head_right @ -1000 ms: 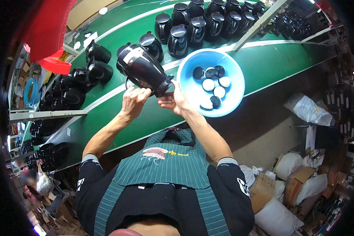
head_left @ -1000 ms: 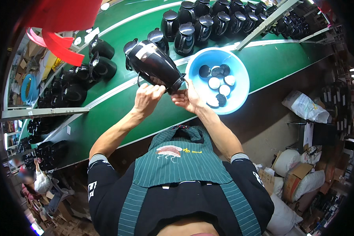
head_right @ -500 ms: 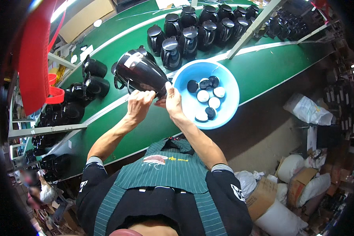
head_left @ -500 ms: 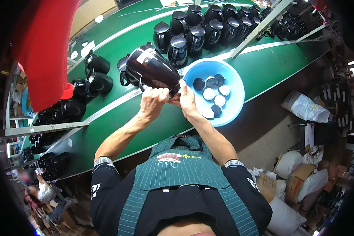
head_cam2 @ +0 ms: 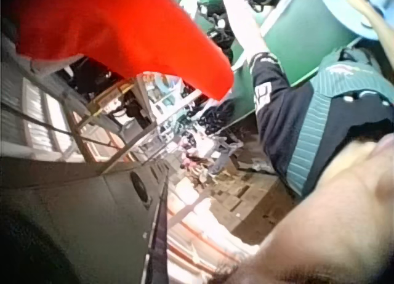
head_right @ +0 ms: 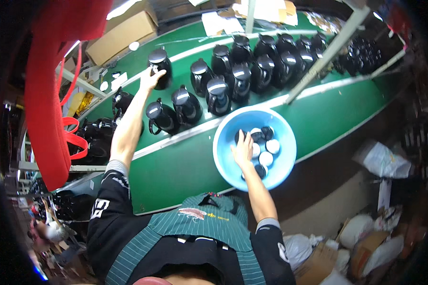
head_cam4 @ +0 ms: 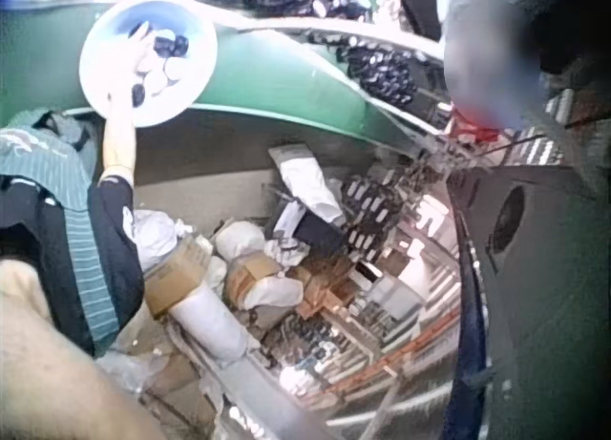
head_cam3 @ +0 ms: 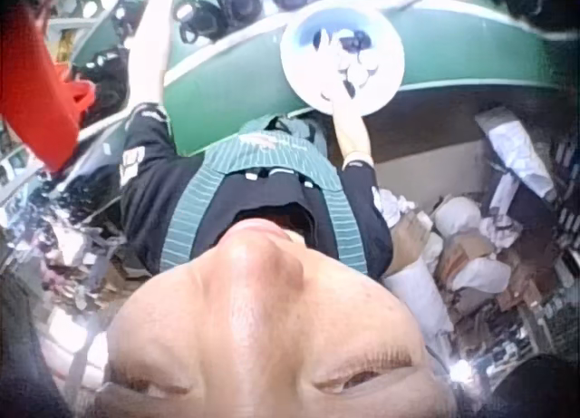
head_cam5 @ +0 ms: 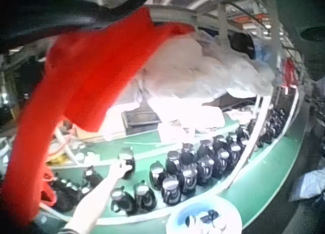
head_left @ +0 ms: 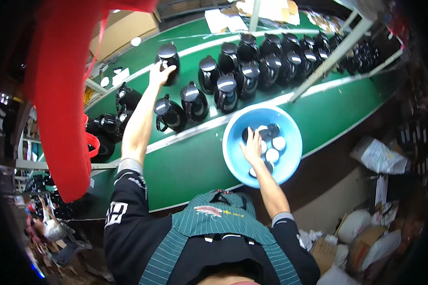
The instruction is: The person repeatedly picks up black kettles from a green conveyor belt and attaches white circular lids from a blue basin. They place the assembled kettles back on the belt in rows. The process is continuous and repetitive throughout the clip.
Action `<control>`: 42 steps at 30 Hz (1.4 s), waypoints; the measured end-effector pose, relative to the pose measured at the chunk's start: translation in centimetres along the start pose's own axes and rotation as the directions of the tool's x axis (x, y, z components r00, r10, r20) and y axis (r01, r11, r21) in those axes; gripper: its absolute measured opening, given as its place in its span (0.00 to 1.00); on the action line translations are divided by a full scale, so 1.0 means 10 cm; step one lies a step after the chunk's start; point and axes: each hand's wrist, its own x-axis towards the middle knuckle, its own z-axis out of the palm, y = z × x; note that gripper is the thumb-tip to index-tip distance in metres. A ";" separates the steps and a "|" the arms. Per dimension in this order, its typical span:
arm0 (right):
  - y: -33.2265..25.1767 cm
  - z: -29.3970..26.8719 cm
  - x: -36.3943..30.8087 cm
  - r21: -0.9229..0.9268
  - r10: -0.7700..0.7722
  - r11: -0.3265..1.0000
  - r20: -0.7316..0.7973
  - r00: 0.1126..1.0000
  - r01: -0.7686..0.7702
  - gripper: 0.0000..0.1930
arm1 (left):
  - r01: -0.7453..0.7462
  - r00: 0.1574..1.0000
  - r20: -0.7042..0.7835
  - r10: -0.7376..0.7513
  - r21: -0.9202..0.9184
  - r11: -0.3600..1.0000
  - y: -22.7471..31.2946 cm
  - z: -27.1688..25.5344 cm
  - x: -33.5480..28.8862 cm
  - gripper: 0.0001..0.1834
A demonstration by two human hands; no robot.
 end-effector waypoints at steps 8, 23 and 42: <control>0.08 0.28 0.26 -0.449 0.070 0.893 0.133 0.989 -0.003 0.33 | 0.593 0.805 0.535 -0.256 -0.709 0.382 -0.57 1.01 -0.21 0.02; -0.31 -0.35 -0.15 0.252 -0.013 0.966 -0.152 0.988 0.052 0.36 | 0.553 0.729 -0.586 -0.354 0.200 0.809 -1.83 -1.54 -2.18 0.26; -2.70 -0.35 -0.81 0.216 -0.872 0.490 0.139 0.470 0.845 0.44 | 0.016 0.995 0.088 -0.051 0.351 0.936 0.78 -1.69 -4.24 0.14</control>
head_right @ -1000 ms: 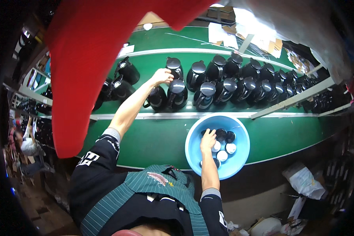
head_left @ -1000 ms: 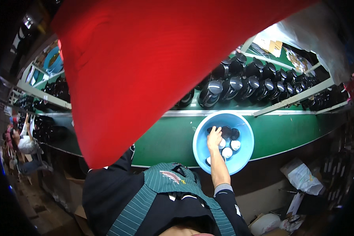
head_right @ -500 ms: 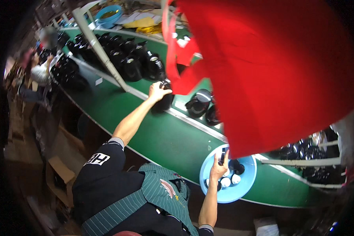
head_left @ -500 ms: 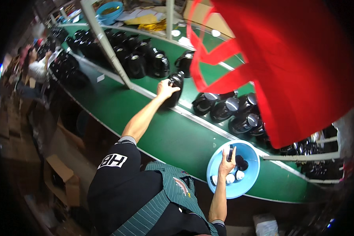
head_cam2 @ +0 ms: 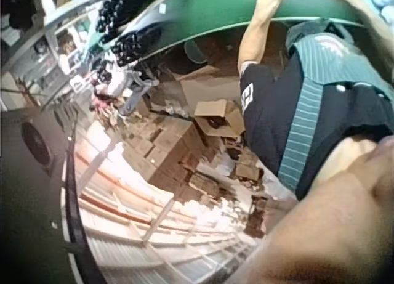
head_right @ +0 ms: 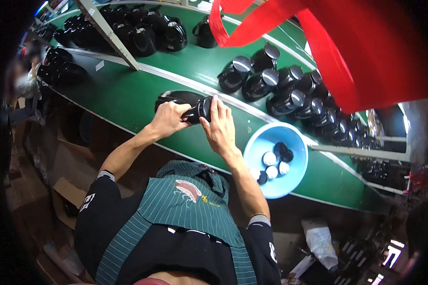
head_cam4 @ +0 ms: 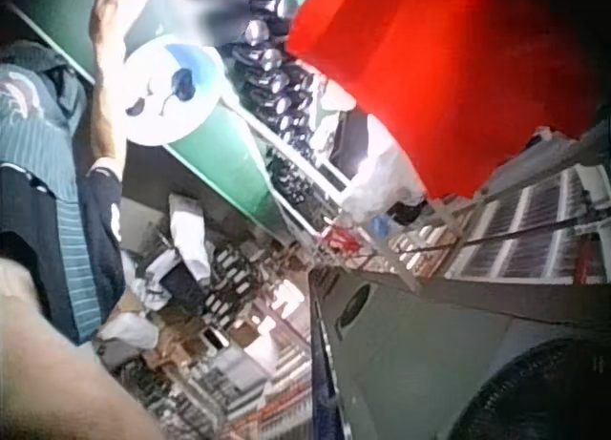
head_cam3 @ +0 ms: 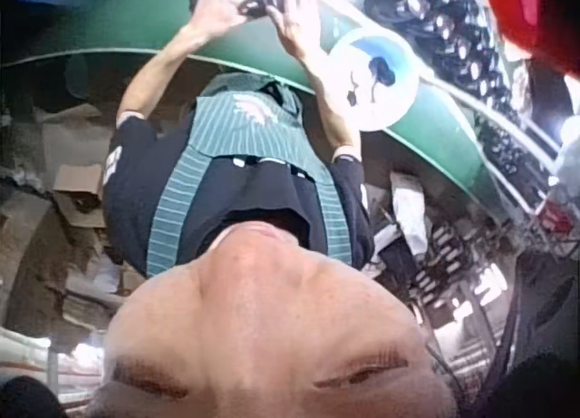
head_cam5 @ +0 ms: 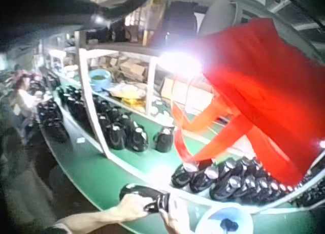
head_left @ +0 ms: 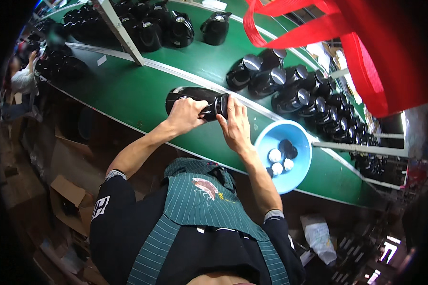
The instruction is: The person repeatedly picks up black kettles from a green conveyor belt and attaches white circular lids from a blue basin. They place the assembled kettles back on the belt in rows. The process is continuous and repetitive throughout the clip.
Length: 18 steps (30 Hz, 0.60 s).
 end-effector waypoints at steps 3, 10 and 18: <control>0.03 -0.30 0.02 0.208 0.080 0.971 0.182 0.980 -0.118 0.44 | -0.033 0.994 0.104 0.028 0.044 0.998 0.01 -0.03 0.01 0.13; 0.06 -0.60 -0.11 0.220 -0.071 0.975 0.259 0.963 0.012 0.43 | -0.032 0.879 0.475 0.039 -0.022 0.999 0.06 -0.13 0.25 0.15; 0.24 -0.48 -0.36 -0.067 -0.662 0.726 0.204 0.722 0.685 0.36 | -0.018 0.532 0.816 0.228 -0.258 0.966 -0.11 -0.10 0.70 0.22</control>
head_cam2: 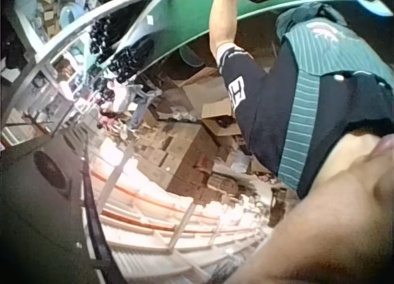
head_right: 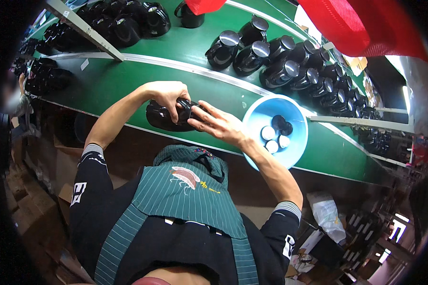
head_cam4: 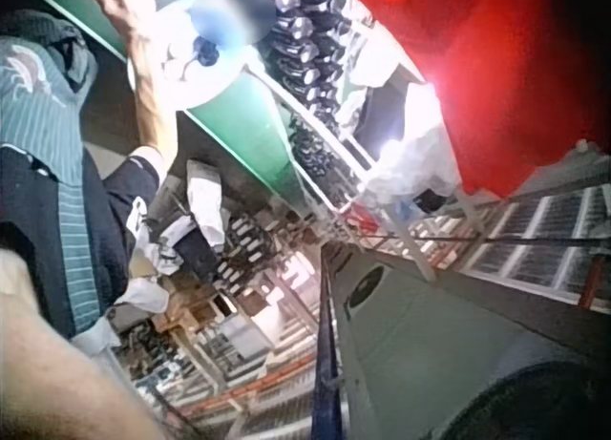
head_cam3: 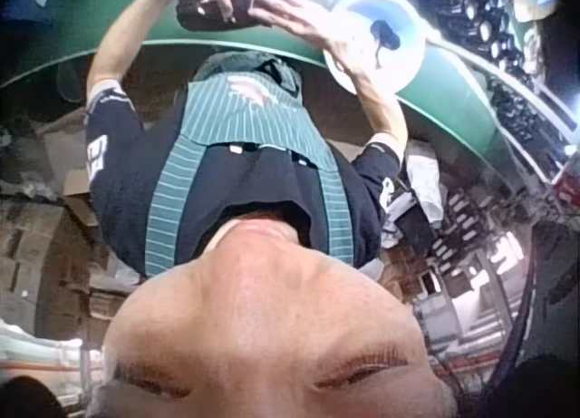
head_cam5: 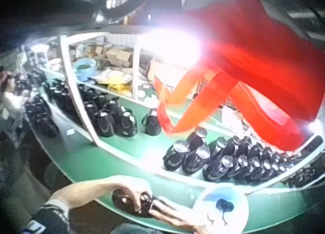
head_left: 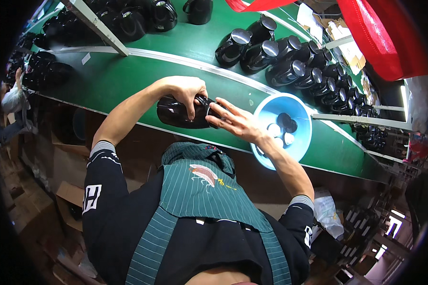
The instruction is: The person repeatedly picks up black kettles from a green conveyor belt and attaches white circular lids from a blue basin. They place the assembled kettles back on the belt in rows. The process is continuous and repetitive throughout the clip.
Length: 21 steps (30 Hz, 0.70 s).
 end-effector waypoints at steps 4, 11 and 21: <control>-0.13 -0.04 0.06 0.430 0.700 0.598 0.130 0.702 -0.676 0.32 | 0.074 0.959 -0.284 -0.011 0.212 0.974 0.21 0.20 -0.01 0.18; 0.04 0.54 -0.22 0.550 0.602 -0.652 0.794 0.085 -0.522 0.46 | 0.264 0.747 -0.659 0.082 0.408 0.874 0.18 0.58 0.16 0.11; -0.26 0.55 0.05 0.741 0.947 0.055 0.173 0.269 -0.670 0.39 | 0.252 0.721 -0.675 0.158 0.467 0.847 0.09 0.91 0.26 0.05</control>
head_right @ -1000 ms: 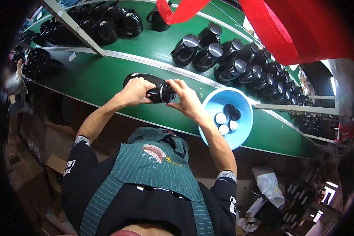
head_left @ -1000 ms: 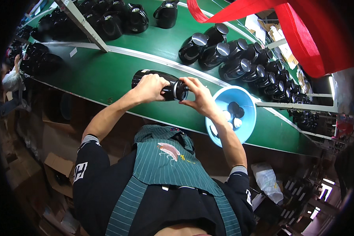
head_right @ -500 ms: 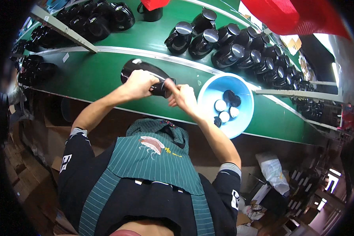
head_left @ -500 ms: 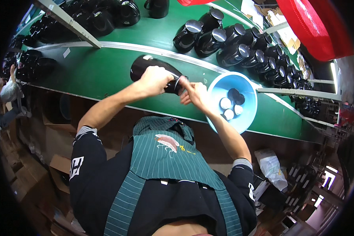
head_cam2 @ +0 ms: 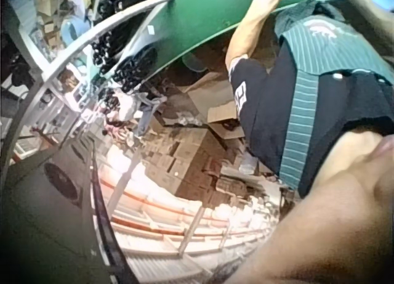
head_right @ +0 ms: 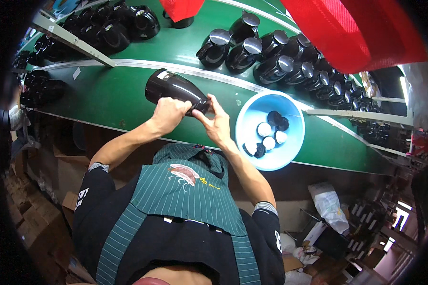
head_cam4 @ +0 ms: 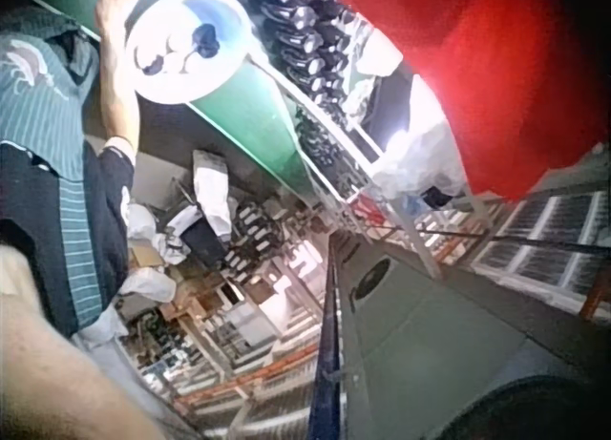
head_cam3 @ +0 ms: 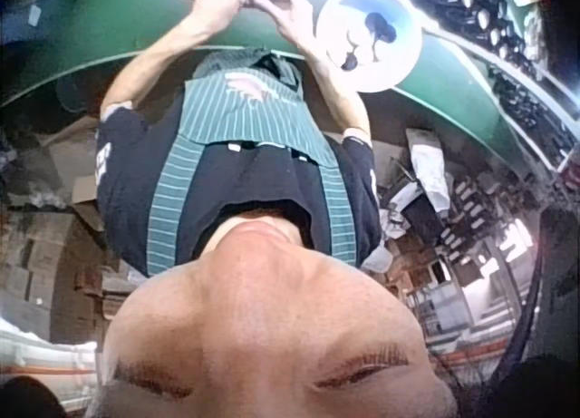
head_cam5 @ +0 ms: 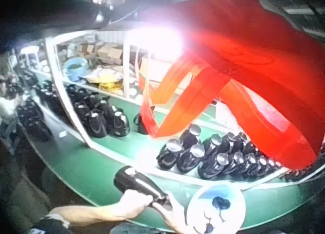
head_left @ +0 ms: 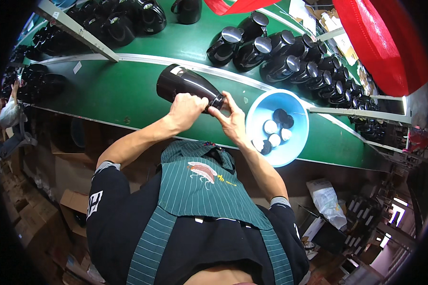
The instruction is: The person repeatedly picks up black kettles from a green conveyor belt and attaches white circular lids from a blue basin. They place the assembled kettles back on the belt in rows. The process is continuous and repetitive throughout the clip.
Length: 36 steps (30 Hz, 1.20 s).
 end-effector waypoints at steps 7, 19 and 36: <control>0.19 0.16 -0.05 0.722 0.524 0.463 0.245 0.816 -0.514 0.28 | -0.141 0.979 -0.140 0.149 0.063 0.988 -0.07 0.32 -0.20 0.03; 2.17 -1.41 -0.49 -0.759 0.301 0.464 -0.351 0.887 -0.458 0.40 | 0.434 0.728 -0.248 -0.639 -0.553 0.711 -2.14 0.22 0.90 0.25; 2.39 -1.67 -0.25 -0.483 0.218 0.683 -0.581 0.784 -0.548 0.50 | 0.168 0.479 -0.582 -0.657 -0.673 0.720 -2.23 1.13 2.96 0.15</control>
